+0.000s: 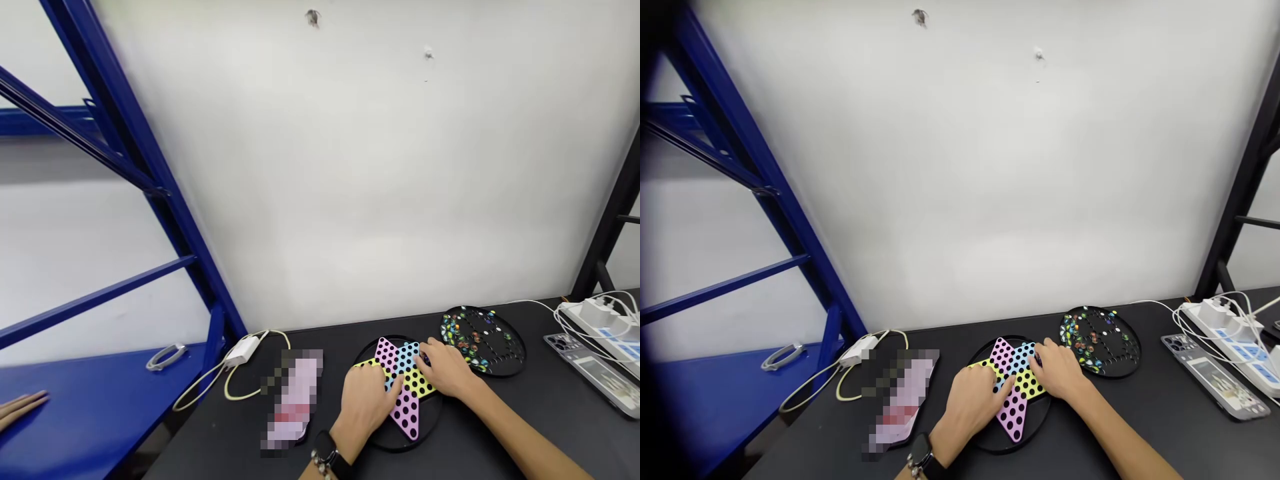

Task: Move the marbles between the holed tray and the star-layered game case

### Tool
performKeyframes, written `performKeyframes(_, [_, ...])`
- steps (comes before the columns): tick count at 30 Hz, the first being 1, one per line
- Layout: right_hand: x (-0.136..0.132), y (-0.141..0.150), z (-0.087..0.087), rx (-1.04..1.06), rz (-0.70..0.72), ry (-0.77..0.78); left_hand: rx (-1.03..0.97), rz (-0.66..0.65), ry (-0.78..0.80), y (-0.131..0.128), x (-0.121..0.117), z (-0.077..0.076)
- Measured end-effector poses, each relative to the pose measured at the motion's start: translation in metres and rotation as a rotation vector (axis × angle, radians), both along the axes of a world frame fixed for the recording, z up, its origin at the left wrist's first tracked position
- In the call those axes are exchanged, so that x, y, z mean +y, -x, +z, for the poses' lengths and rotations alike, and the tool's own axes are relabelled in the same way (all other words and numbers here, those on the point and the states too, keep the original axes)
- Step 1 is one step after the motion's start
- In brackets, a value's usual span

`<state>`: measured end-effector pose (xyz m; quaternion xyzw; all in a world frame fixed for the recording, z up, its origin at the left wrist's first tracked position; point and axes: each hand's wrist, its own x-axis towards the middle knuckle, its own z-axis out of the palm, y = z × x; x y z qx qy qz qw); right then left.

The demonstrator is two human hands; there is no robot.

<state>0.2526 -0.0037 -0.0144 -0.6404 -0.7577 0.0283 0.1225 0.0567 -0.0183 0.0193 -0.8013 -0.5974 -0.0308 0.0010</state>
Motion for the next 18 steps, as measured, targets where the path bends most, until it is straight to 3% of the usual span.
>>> performKeyframes(18, [-0.0028,0.0034,0.0069,0.066,-0.051,0.07,0.002,-0.006,-0.022,0.0005,0.001,-0.0022])
